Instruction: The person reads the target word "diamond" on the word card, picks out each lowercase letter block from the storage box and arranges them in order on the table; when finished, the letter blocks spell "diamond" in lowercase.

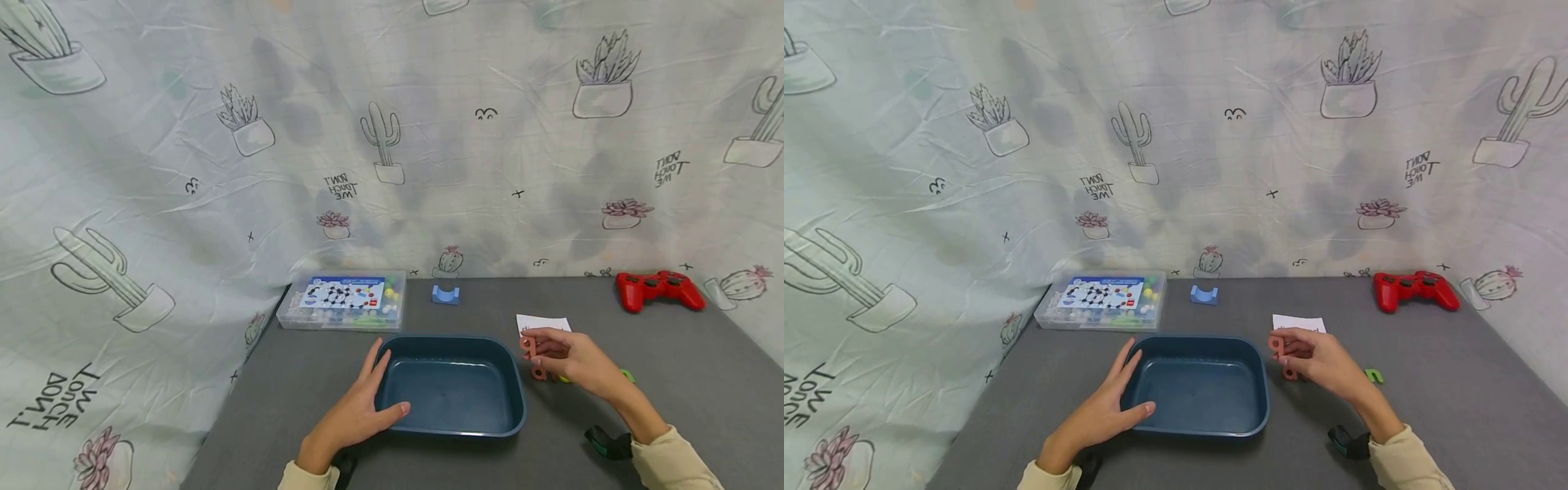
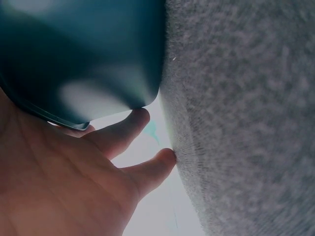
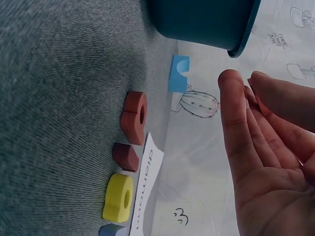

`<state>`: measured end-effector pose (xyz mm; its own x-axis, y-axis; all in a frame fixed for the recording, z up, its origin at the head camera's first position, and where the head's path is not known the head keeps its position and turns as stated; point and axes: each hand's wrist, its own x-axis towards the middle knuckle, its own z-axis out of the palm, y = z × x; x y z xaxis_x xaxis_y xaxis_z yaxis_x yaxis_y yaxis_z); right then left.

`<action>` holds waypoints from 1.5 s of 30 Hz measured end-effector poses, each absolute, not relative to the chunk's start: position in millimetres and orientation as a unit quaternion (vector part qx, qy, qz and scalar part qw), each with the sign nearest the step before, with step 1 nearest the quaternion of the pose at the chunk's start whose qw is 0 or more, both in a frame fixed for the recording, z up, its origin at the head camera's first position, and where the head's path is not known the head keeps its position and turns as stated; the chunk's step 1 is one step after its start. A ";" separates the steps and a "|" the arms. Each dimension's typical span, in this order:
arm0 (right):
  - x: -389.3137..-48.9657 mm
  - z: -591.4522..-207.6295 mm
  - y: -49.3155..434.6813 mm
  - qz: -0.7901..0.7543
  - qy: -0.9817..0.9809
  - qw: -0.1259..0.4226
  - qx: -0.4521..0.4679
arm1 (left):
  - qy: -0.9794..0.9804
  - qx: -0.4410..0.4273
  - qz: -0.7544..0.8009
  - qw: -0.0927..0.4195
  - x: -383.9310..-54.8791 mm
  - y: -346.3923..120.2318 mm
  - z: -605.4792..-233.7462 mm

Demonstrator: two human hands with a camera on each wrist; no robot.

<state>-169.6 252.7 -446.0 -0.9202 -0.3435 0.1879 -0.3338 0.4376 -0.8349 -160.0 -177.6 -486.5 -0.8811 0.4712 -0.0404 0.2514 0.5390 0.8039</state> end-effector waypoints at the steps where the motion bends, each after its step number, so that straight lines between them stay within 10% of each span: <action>1: -169.7 -446.3 252.7 -0.491 0.848 0.004 -0.199 | 0.867 0.210 0.433 0.127 -160.2 -177.7 -486.6; 45: -166.8 -455.4 270.6 -0.522 0.837 -0.055 -0.152 | 0.866 0.217 0.435 0.120 -158.9 -178.5 -485.4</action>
<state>-166.8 270.6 -455.4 -0.9479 -0.1966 0.2508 -0.3117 0.4087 -0.8578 -158.9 -178.5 -485.4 -0.8767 0.4807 -0.0185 0.2720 0.5271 0.8051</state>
